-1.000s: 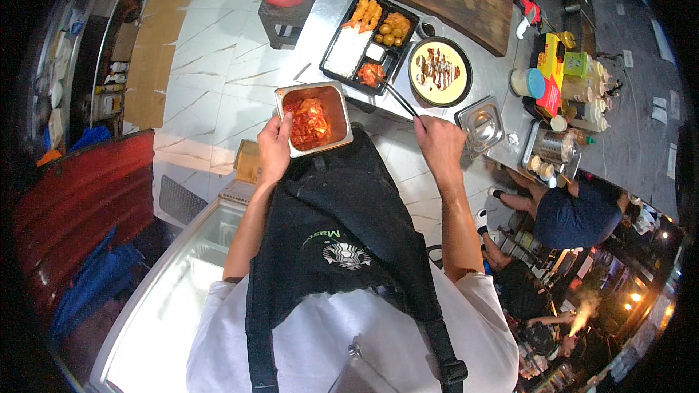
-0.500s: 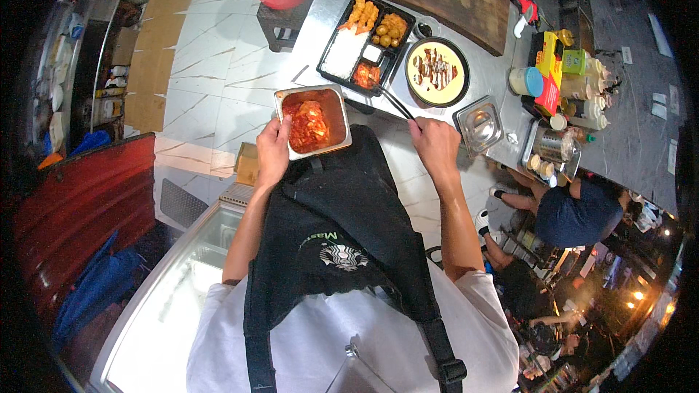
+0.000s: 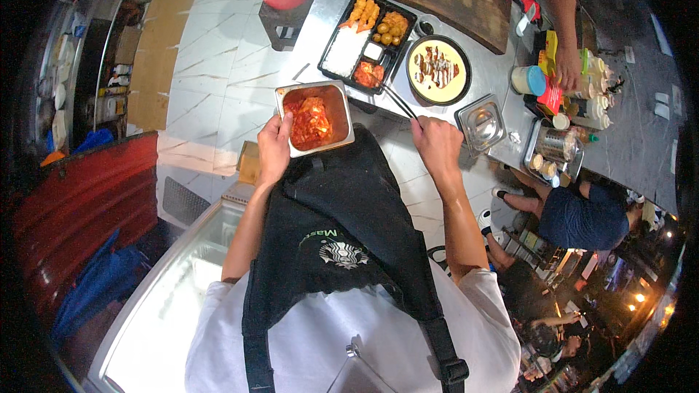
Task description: The person assembles a food tray by placing various items including fried food, rice, and a red sauce into compartments. They then add chopsticks and napkins before handing the tray to a customer.
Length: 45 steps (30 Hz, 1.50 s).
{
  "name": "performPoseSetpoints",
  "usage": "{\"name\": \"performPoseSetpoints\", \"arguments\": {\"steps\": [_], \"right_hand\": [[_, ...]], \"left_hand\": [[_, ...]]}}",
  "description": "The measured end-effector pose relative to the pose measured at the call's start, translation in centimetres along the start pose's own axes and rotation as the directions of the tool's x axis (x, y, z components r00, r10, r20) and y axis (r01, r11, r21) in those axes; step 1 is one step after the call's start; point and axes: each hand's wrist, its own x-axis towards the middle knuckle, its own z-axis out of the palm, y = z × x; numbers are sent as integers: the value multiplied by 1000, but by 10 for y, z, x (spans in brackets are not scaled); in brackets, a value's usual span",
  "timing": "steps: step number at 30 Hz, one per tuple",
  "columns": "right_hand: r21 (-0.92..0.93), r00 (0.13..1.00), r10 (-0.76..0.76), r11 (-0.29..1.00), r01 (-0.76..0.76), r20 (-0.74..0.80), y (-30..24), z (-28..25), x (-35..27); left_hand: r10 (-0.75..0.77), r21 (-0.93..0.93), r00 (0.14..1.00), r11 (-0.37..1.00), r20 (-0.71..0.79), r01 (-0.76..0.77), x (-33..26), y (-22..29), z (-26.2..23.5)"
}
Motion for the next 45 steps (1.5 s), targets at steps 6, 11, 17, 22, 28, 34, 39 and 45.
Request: {"name": "performPoseSetpoints", "arguments": {"steps": [6,11,17,22,28,34,39,45], "right_hand": [[193,997,-61,980,51,45,-15,-65,-27],[254,947,-317,921,296,47,-42,-38,-31],[143,927,-372,921,362,55,-68,6,-10],[10,794,-601,798,603,98,-74,-1,16],[-40,633,-763,634,772,129,-86,-12,60],[4,608,-786,612,791,112,-84,-2,69],[117,754,-635,773,624,168,-61,-15,53],[516,878,-340,847,130,336,-19,-25,30]], "left_hand": [[-11,-137,1000,991,14,13,-6,3,-1],[-1,22,1000,1000,14,1,-3,-5,-8],[30,-63,1000,998,4,-30,-10,17,-2],[72,58,995,995,65,-75,-3,-10,-10],[30,193,987,979,155,-60,-5,12,-19],[54,170,988,982,142,-78,-7,8,-22],[60,116,993,991,98,-71,-5,-2,-24],[33,-53,999,998,35,-31,-3,-9,-21]]}}
